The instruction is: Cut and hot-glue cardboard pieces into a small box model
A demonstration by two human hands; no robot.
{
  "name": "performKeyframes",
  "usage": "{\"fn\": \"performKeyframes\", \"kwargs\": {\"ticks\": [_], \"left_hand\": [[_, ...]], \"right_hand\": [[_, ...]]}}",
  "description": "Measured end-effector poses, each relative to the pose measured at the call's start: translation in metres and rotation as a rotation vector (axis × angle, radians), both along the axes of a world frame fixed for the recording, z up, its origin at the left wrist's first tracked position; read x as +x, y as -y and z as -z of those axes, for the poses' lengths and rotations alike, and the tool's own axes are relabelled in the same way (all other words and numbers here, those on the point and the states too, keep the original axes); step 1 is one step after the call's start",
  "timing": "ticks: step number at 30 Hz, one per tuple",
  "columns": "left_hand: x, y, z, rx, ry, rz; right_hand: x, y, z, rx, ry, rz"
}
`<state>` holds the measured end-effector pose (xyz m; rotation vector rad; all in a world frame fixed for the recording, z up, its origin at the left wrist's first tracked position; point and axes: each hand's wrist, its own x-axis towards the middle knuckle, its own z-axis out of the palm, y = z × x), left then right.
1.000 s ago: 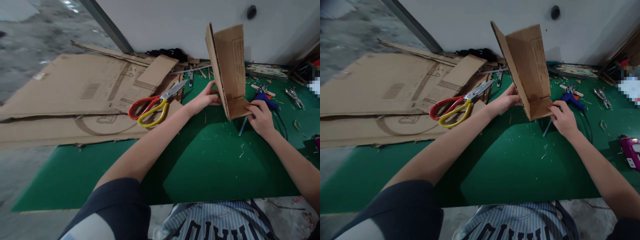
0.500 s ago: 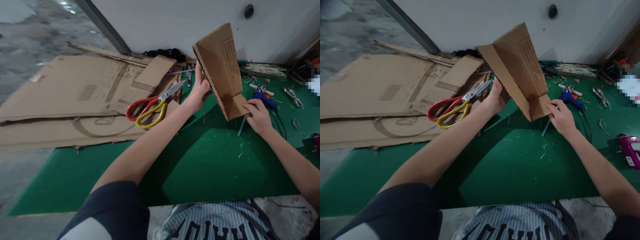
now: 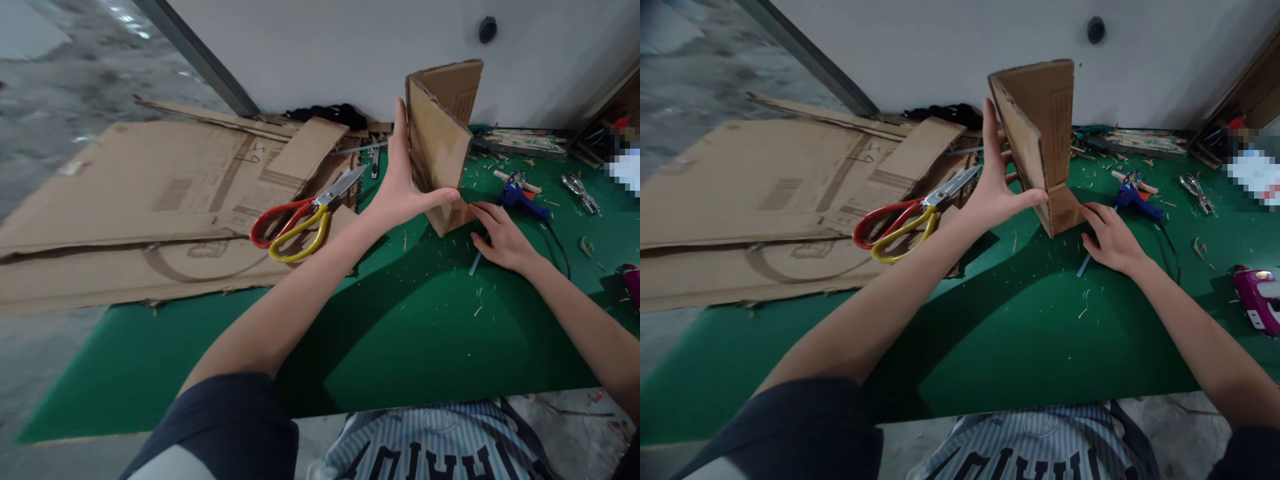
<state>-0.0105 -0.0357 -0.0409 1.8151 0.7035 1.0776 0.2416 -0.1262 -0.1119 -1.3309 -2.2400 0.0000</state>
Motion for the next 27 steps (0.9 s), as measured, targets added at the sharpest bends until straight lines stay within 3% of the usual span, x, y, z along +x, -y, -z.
{"fn": "performKeyframes", "kwargs": {"ticks": [7, 12, 17, 21, 24, 27], "left_hand": [[0.002, 0.003, -0.001, 0.069, -0.007, -0.089], [0.005, 0.004, -0.004, 0.062, -0.074, -0.051], [0.003, -0.018, 0.01, 0.003, -0.008, -0.076], [0.0, -0.034, 0.029, -0.236, -0.02, -0.133], [0.001, -0.035, 0.038, -0.42, -0.034, 0.02], [0.003, -0.031, 0.04, -0.465, 0.015, 0.21]], "right_hand": [[-0.011, 0.005, -0.001, -0.106, -0.238, 0.065], [-0.009, -0.003, 0.004, -0.22, -0.545, 0.263], [0.001, -0.007, 0.001, -0.408, -0.993, 0.136], [0.002, -0.006, -0.007, -0.534, -1.292, 0.056], [-0.001, -0.001, -0.013, -0.621, -1.399, 0.055], [-0.005, 0.004, -0.018, -0.684, -1.456, 0.06]]}}
